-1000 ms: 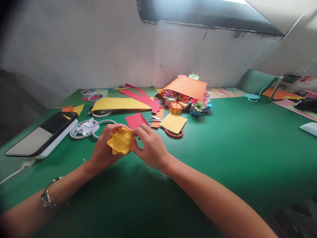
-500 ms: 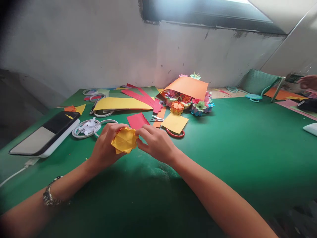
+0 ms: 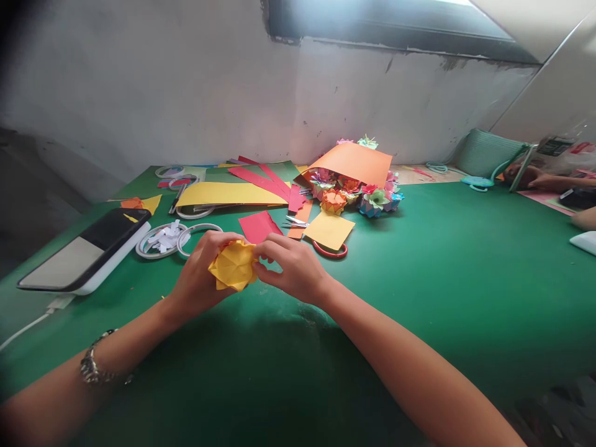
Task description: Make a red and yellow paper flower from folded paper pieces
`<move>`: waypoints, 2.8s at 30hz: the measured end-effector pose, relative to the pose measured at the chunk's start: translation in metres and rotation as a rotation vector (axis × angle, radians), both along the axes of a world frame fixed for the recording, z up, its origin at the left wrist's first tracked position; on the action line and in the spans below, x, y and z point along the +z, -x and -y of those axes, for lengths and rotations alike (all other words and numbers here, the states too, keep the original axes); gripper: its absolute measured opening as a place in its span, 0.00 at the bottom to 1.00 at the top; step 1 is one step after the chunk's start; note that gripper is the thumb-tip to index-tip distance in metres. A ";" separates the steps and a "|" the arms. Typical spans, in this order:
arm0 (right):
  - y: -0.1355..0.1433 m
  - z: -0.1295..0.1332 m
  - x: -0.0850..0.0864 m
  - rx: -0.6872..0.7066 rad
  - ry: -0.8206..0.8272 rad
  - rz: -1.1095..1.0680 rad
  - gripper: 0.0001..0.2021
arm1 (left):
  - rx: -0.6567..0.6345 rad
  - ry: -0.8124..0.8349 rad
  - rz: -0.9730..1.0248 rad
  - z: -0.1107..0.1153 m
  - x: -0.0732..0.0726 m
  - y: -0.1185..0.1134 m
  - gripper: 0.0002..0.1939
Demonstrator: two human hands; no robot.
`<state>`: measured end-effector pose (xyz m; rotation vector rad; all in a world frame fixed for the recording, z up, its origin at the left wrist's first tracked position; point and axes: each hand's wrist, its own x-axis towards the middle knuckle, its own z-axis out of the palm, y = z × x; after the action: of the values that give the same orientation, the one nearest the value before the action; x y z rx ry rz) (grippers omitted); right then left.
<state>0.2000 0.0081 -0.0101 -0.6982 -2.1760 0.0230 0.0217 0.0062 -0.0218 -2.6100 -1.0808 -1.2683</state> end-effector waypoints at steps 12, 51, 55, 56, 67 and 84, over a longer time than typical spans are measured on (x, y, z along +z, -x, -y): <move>0.002 0.003 0.003 0.054 0.242 -0.127 0.06 | 0.011 0.148 0.101 0.000 -0.003 0.000 0.26; 0.022 0.016 0.000 -0.100 0.513 -0.388 0.04 | 0.049 0.662 0.780 0.007 0.001 -0.024 0.28; 0.026 0.017 -0.001 -0.141 0.490 -0.427 0.03 | 0.058 0.636 0.769 0.007 0.000 -0.024 0.28; 0.027 0.018 -0.001 -0.153 0.485 -0.432 0.02 | 0.058 0.630 0.766 0.007 0.000 -0.024 0.28; 0.030 0.020 -0.002 -0.209 0.354 -0.387 0.03 | 0.065 0.552 0.727 0.007 -0.005 -0.026 0.28; -0.016 -0.006 0.018 0.304 0.793 -0.271 0.06 | -0.643 1.105 0.468 0.010 0.007 -0.009 0.49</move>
<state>0.2156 0.0140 0.0083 -0.7186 -1.9524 1.1181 0.0311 -0.0033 -0.0148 -3.8318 -1.3184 -1.8485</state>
